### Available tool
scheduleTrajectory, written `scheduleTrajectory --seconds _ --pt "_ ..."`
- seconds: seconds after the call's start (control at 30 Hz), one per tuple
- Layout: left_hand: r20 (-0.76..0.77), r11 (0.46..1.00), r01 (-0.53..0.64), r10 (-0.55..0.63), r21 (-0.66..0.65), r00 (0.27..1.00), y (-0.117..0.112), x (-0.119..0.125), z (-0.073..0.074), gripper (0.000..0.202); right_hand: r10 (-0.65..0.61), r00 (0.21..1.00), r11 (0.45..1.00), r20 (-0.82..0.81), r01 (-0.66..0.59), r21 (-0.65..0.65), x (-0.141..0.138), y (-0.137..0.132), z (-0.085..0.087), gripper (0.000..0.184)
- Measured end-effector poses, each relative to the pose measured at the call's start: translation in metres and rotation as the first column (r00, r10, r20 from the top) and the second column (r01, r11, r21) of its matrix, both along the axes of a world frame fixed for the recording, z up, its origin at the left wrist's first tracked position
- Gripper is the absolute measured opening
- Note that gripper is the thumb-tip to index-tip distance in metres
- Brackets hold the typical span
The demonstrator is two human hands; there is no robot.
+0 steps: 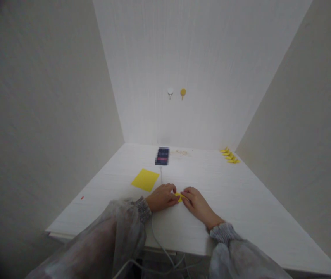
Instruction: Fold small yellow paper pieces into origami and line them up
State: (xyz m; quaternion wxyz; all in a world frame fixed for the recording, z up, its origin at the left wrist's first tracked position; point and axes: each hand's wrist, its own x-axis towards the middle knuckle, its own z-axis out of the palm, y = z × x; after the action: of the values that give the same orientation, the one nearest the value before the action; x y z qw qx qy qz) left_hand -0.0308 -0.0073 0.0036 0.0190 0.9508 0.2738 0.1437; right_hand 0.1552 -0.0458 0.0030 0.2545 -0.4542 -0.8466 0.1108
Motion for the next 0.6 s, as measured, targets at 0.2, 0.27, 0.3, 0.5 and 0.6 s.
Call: scheduleTrajectory --seconds 0.2,0.27,0.3,0.5,0.6 --pt "0.051 1.000 0.002 -0.003 0.014 0.999 0.002 0.001 -0.006 0.032 -0.051 0.989 0.996 0.137 0.040 0.083 -0.004 -0.005 -0.014 0.023" --pt "0.086 1.000 -0.002 0.003 -0.004 0.996 0.004 0.001 -0.008 0.030 -0.071 0.986 0.994 0.153 0.058 0.088 -0.006 -0.009 -0.015 0.023" --pt "0.105 1.000 -0.003 0.005 -0.017 0.995 0.005 0.001 -0.010 0.028 -0.077 0.984 0.994 0.160 0.063 0.091 -0.007 -0.010 -0.015 0.023" --pt "0.234 0.992 0.002 0.027 -0.123 0.972 0.014 0.001 -0.022 0.020 -0.071 0.980 0.993 0.186 0.052 0.108 -0.014 -0.017 -0.013 0.022" --pt "0.291 0.984 0.024 0.028 -0.175 0.956 0.016 0.001 -0.026 0.019 -0.066 0.982 0.993 0.177 0.047 0.112 -0.016 -0.020 -0.012 0.022"
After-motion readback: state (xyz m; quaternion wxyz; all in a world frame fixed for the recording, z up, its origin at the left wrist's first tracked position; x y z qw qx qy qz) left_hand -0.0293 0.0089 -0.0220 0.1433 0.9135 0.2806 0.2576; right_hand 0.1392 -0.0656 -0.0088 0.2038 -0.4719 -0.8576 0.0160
